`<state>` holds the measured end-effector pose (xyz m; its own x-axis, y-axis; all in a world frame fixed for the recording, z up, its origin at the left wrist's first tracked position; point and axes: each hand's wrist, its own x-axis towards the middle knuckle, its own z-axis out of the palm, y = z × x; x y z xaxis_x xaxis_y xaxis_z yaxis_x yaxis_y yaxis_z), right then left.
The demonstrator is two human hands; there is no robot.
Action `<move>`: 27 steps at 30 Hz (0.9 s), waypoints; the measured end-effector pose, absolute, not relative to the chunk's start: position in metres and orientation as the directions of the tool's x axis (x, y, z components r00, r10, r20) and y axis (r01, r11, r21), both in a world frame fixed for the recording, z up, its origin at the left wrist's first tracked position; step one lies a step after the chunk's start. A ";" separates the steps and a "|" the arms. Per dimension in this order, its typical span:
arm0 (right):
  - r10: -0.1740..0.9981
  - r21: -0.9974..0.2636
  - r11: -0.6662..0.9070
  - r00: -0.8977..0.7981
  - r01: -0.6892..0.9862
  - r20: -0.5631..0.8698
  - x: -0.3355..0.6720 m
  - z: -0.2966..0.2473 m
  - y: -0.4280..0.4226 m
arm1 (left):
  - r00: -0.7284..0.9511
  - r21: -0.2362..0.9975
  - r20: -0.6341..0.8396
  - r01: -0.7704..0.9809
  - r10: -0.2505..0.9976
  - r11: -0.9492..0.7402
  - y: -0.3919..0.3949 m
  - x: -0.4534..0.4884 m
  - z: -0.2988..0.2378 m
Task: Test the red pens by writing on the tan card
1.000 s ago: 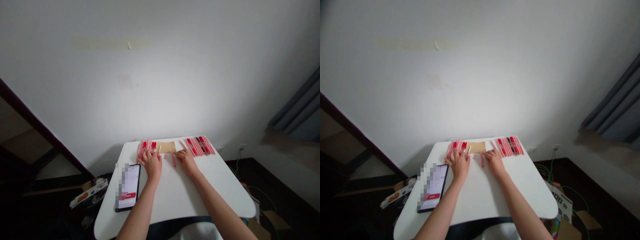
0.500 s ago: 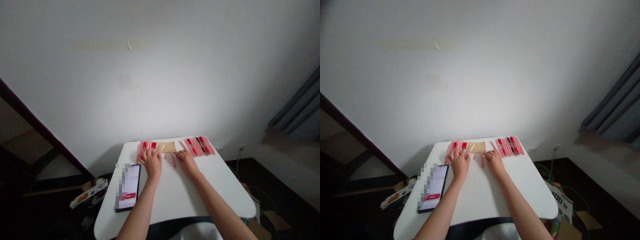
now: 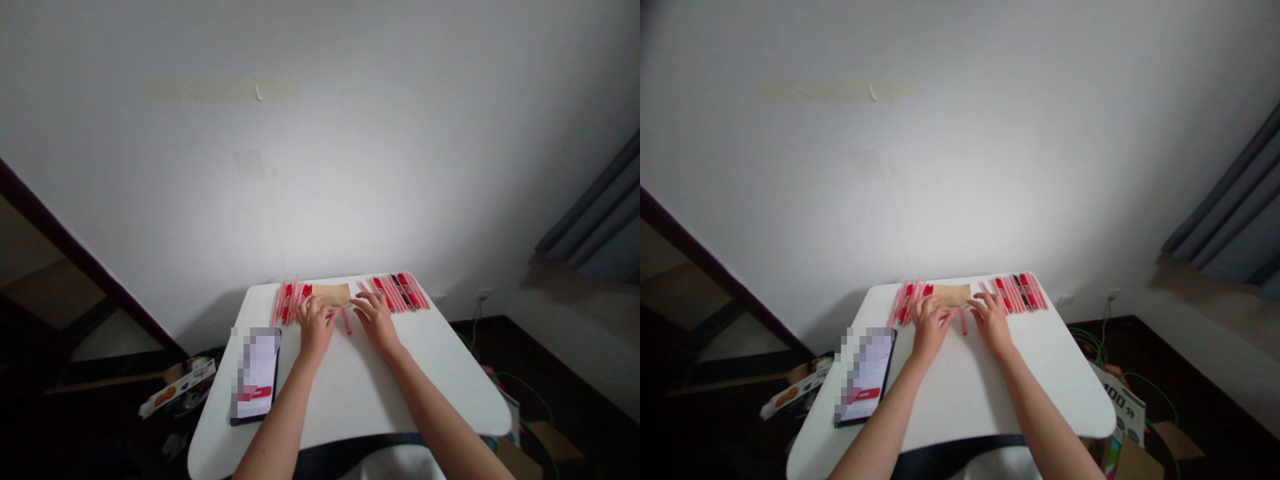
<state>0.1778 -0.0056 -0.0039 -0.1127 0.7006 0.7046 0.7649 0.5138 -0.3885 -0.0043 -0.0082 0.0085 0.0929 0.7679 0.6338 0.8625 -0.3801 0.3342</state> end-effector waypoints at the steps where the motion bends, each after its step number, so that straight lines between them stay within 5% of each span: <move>1: 0.701 -0.385 0.512 -0.115 0.768 0.704 0.178 -0.004 -0.005 | 0.107 0.332 0.631 0.858 0.769 -0.392 -0.008 -0.004 0.008; 14: 0.719 -0.407 0.510 -0.116 0.758 0.685 0.177 -0.006 -0.003 | 0.160 0.329 0.643 0.826 0.749 -0.459 -0.008 -0.004 0.007; 27: 0.745 -0.482 0.484 -0.055 0.730 0.665 0.182 -0.010 -0.001 | 0.066 0.360 0.604 0.866 0.794 -0.346 -0.007 -0.007 0.010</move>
